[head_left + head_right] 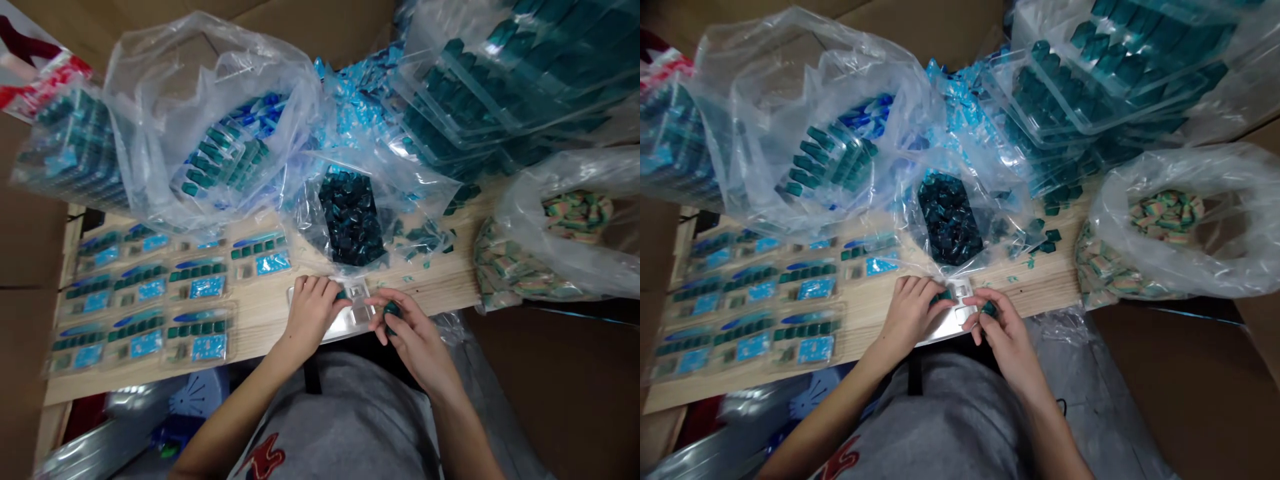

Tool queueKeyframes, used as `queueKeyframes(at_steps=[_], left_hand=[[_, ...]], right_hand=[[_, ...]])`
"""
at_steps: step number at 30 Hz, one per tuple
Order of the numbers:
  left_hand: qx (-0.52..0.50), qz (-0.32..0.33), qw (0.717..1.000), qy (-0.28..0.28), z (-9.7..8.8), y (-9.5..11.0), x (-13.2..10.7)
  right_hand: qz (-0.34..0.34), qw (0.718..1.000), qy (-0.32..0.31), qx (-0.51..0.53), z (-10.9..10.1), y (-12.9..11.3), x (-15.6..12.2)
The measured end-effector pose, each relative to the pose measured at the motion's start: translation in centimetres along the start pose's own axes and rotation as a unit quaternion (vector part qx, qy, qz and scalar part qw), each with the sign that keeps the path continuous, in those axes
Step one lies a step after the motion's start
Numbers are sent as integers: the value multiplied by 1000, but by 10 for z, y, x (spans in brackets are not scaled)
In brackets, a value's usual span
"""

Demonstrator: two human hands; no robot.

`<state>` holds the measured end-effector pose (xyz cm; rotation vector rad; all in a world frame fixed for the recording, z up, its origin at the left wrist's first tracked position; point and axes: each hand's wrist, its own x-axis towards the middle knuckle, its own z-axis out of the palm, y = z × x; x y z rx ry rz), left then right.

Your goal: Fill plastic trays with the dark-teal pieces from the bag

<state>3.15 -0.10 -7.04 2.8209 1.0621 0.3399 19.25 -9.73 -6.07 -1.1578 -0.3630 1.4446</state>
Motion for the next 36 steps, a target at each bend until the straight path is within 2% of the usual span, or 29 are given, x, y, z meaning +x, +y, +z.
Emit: queueKeyframes(at_steps=[3, 6, 8, 10, 16, 18, 20, 22, 24, 26, 29, 32, 36], left_hand=[[-31, -16, 999, -4, -2, -1, -2], [-160, -37, 986, 5, -14, 2, -7], [-270, -49, 961, 5, -24, 7, -10], [-349, -58, 935, -6, -33, 13, -13], [-479, -132, 868, -13, -39, 22, -10], [-498, -147, 854, -19, -39, 23, -13], [-483, -144, 863, -25, -38, 23, -19], [-418, -121, 899, -42, -38, 20, -30], [-319, -78, 941, -81, -36, 17, -42], [-230, -43, 964, -126, -34, 13, -51], [-173, -37, 970, -169, -34, 6, -53], [-182, -56, 960, -204, -37, 1, -46], [-197, -72, 947, -244, -41, -2, -39]], right_hand=[[-25, 1000, -13, 1, 4, 3, 2], [-29, 999, -46, 4, 8, 4, 1], [-19, 997, -72, -10, 9, 6, 1], [-18, 997, -72, -27, 11, 8, 0], [-52, 988, -54, -132, 25, -3, -5], [-63, 986, -32, -153, 28, -6, -6], [-80, 982, 2, -169, 25, -6, -5], [-114, 966, 34, -228, 16, -2, 0], [-166, 935, 51, -310, 5, 2, 7], [-215, 899, 37, -380, -3, 4, 17], [-256, 858, -31, -445, -6, 2, 29], [-282, 824, -97, -482, -2, -4, 38], [-322, 784, -145, -510, -3, -11, 42]])
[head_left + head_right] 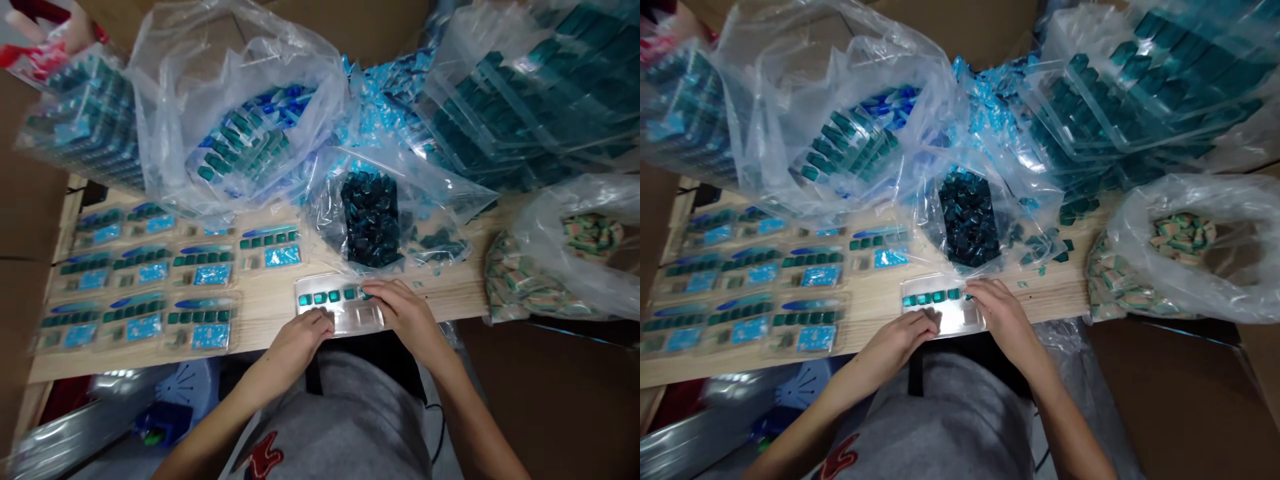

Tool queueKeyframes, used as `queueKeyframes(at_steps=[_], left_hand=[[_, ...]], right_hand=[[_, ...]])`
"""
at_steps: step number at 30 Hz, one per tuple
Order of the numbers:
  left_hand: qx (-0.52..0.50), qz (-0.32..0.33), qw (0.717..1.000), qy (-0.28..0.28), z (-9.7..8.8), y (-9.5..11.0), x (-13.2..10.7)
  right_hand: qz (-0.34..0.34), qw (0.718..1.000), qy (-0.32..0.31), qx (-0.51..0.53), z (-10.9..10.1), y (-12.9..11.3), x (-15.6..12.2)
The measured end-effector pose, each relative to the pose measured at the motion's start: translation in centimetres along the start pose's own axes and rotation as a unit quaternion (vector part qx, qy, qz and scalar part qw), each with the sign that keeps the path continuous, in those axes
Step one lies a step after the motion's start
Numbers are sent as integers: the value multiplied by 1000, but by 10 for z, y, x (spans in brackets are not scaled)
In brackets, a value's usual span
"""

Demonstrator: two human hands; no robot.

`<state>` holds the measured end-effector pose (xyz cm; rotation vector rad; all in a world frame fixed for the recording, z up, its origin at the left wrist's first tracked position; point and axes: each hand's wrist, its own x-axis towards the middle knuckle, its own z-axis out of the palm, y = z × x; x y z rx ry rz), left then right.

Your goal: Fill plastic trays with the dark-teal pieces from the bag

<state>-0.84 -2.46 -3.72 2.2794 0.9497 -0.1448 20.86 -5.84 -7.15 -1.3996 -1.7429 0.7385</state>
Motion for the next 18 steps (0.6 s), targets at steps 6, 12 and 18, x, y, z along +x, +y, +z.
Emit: queueKeyframes(at_steps=[6, 12, 18], left_hand=[[66, 23, 997, 22, 7, -1, 0], [102, 86, 986, 105, 14, -3, -1], [126, 116, 978, 122, 11, 0, -3]], right_hand=[[31, 999, 33, 5, 2, 1, 3], [15, 1000, 6, 16, 3, 8, 0], [37, 999, -23, 11, 4, 6, -4]])
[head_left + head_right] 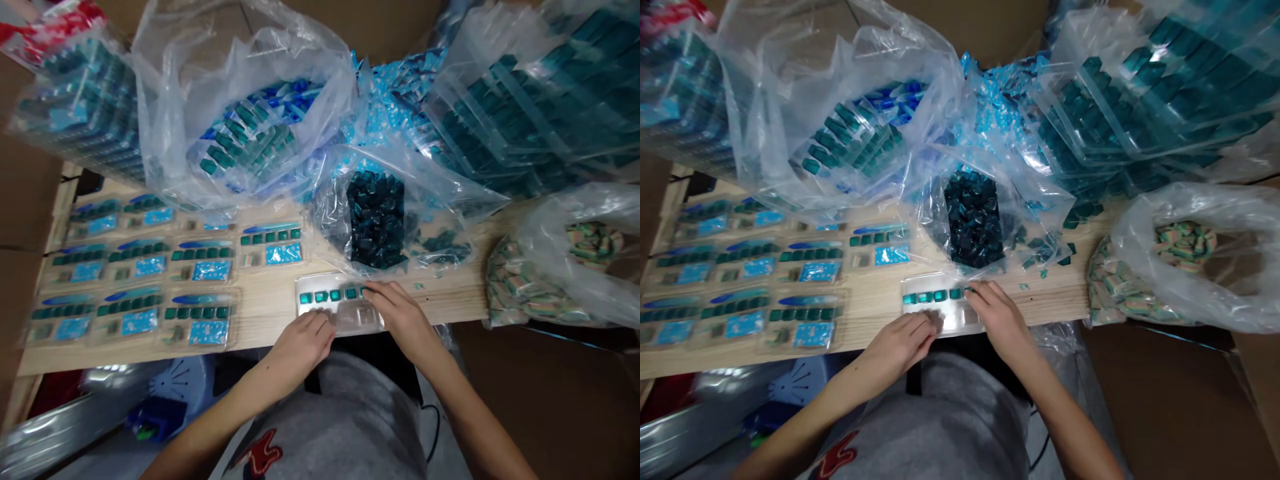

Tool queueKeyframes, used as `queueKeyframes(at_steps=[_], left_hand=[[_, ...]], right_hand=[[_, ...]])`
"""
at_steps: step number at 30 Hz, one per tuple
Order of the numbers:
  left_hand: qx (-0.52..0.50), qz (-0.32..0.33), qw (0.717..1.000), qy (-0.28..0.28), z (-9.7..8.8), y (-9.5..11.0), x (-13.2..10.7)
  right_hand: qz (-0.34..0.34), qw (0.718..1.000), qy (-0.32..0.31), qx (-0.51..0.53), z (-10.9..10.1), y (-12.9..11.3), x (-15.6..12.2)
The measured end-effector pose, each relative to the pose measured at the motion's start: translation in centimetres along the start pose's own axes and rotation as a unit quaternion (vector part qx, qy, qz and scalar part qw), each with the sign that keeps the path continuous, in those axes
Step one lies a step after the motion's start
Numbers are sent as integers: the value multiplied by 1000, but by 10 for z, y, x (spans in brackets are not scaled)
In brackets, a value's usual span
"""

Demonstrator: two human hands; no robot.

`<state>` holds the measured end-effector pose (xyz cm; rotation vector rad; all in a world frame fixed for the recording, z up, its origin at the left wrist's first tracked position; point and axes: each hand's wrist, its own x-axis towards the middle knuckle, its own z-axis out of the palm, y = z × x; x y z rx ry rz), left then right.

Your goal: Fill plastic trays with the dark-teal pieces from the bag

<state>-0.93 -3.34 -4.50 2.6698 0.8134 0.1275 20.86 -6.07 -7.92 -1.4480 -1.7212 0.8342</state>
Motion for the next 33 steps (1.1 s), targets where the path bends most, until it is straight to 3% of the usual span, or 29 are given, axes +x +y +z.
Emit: queueKeyframes(at_steps=[3, 6, 8, 11, 13, 15, 18, 20, 23, 26, 29, 31, 33], left_hand=[[-5, 4, 1000, 11, -11, 1, -1], [-64, -9, 998, 29, -32, 0, -3], [-107, -11, 993, 41, -47, -1, -4], [-139, 9, 989, 50, -58, -1, -5], [-123, 30, 991, 53, -54, 1, -4], [-69, 54, 994, 65, -43, 4, -4], [23, 87, 992, 91, -35, 5, -8], [38, 80, 991, 100, -44, 3, -17], [12, 48, 988, 145, -78, -5, -32], [74, 7, 961, 268, -110, -36, -28], [174, -49, 890, 418, -122, -93, 12], [188, -115, 872, 437, -121, -136, 48], [176, -173, 887, 391, -115, -171, 79]], right_hand=[[28, 999, 34, 27, -4, -2, -1], [128, 978, 141, 82, -12, -4, -6], [199, 954, 165, 149, -15, -8, -11], [258, 919, 71, 291, -13, -20, -15], [292, 885, 20, 362, -9, -28, -15], [319, 859, 2, 400, -4, -34, -16], [304, 849, -19, 432, -2, -40, -18], [286, 847, -31, 447, -3, -44, -19], [289, 840, -16, 459, -6, -51, -20], [290, 845, 4, 450, -5, -53, -20], [282, 857, 4, 431, 2, -48, -21], [279, 860, 6, 428, 8, -45, -23], [276, 859, 7, 432, 11, -44, -24]])
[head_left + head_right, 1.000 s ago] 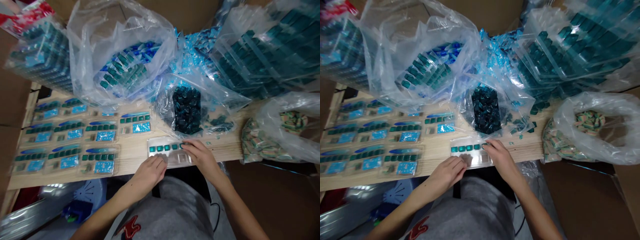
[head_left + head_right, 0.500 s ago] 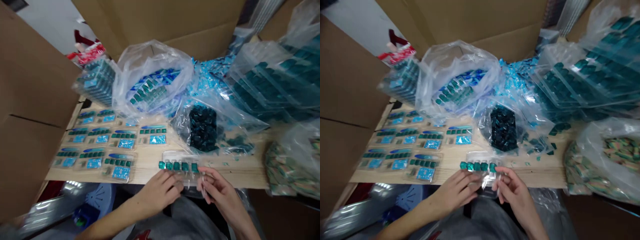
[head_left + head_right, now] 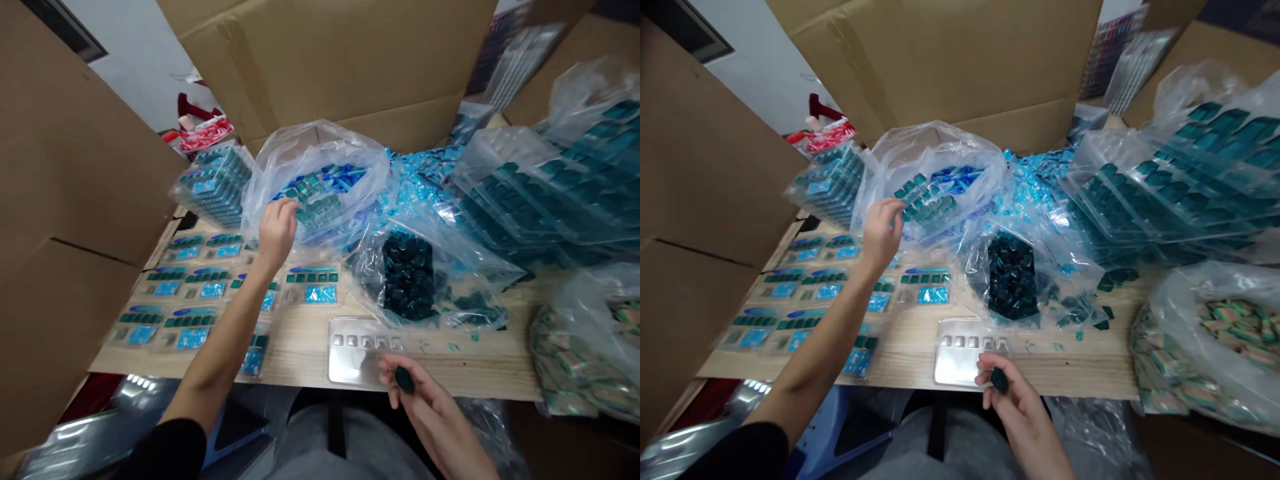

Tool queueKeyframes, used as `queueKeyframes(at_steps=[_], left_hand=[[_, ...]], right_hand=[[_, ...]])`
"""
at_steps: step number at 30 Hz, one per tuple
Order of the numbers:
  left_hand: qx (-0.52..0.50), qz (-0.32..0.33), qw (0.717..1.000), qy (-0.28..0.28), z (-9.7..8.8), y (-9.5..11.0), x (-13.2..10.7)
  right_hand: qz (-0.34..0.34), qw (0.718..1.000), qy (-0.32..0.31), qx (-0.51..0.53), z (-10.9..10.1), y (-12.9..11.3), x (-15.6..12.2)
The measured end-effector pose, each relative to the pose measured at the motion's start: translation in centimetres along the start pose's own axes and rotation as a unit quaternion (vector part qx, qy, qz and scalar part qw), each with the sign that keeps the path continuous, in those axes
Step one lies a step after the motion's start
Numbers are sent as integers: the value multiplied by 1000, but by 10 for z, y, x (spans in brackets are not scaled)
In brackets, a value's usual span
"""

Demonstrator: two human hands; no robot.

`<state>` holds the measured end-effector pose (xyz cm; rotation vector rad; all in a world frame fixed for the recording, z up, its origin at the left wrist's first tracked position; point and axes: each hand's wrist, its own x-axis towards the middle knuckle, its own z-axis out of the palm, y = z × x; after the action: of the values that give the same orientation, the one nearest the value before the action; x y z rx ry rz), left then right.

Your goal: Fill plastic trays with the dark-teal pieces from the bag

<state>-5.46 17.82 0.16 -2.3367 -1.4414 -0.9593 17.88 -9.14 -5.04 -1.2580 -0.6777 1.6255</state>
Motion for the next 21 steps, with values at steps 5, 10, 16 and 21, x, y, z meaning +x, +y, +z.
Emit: queueKeyframes(at_steps=[5, 10, 16, 21], left_hand=[[-9, -20, 999, -37, 33, -17, 5], [-22, -52, 997, -49, 25, -31, -10], [-71, -30, 997, -24, 11, -29, -16], [-200, -33, 979, 13, -38, 33, -48]], right_hand=[[-10, 1000, 21, -21, 4, -4, 1], [-45, 998, 42, 6, 11, -15, 8], [-89, 992, 87, -17, 22, -25, 7], [-151, 982, 108, 37, 32, -31, 1]])
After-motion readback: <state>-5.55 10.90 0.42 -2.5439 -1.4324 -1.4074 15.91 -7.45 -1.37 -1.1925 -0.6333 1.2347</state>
